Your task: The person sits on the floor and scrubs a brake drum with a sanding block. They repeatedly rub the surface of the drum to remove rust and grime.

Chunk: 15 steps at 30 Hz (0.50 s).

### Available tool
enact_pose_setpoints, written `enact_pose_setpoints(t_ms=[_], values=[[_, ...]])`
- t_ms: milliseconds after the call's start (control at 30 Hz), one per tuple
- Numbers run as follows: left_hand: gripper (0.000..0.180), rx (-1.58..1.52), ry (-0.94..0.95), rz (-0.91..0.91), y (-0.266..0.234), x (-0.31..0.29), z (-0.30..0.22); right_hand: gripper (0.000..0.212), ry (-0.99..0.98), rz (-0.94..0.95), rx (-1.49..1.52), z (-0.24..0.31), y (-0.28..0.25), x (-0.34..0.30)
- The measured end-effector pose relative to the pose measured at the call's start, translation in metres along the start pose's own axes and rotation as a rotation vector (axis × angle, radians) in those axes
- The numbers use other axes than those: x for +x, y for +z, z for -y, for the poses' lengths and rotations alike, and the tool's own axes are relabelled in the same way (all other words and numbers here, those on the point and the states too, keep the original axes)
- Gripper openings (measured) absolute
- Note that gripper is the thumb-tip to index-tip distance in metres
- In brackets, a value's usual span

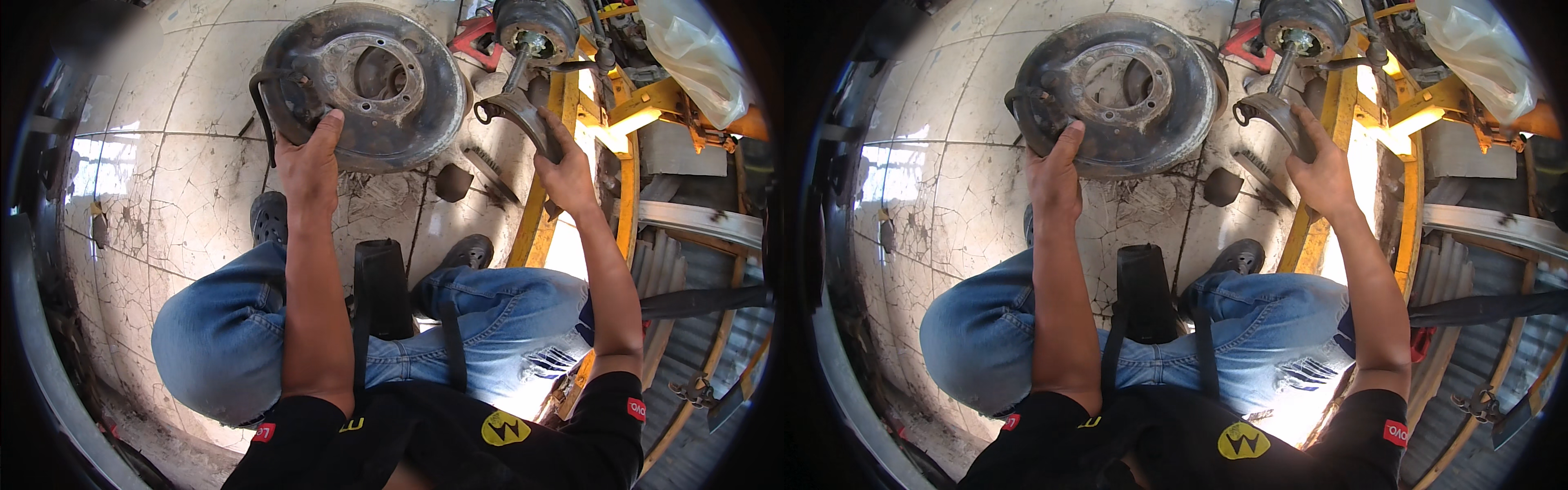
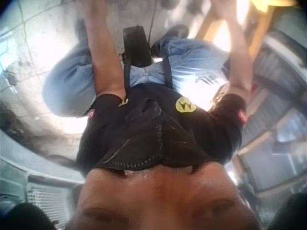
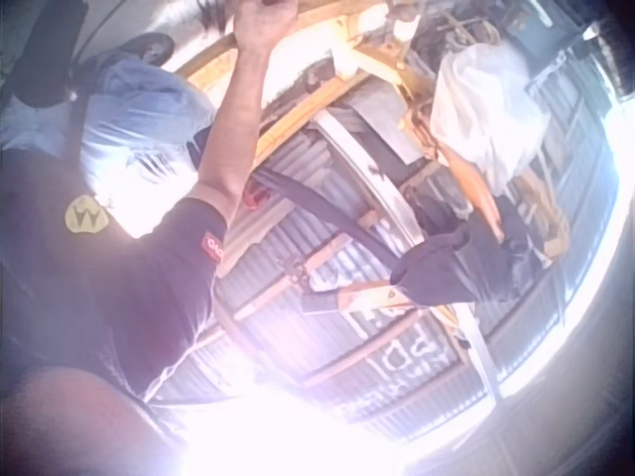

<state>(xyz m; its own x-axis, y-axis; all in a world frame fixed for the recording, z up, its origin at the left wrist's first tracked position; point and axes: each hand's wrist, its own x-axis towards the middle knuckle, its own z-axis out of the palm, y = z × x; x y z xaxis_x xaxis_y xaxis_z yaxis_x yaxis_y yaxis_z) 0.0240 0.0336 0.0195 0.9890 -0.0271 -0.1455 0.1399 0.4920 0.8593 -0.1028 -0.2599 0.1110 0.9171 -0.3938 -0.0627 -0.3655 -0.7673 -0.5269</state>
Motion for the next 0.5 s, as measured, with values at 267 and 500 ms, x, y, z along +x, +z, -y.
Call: enact_pose_setpoints(t_ms=[267, 500], values=[[0.042, -0.020, -0.002, 0.025, 0.0005, 0.0008, 0.0005, 0.069, 0.002, 0.027, 0.025, -0.0010, 0.0014, 0.0052], [0.047, -0.091, -0.045, -0.002, 0.0061, -0.0033, -0.0043, 0.069, -0.027, 0.026, 0.020, -0.0024, -0.0006, 0.0031]])
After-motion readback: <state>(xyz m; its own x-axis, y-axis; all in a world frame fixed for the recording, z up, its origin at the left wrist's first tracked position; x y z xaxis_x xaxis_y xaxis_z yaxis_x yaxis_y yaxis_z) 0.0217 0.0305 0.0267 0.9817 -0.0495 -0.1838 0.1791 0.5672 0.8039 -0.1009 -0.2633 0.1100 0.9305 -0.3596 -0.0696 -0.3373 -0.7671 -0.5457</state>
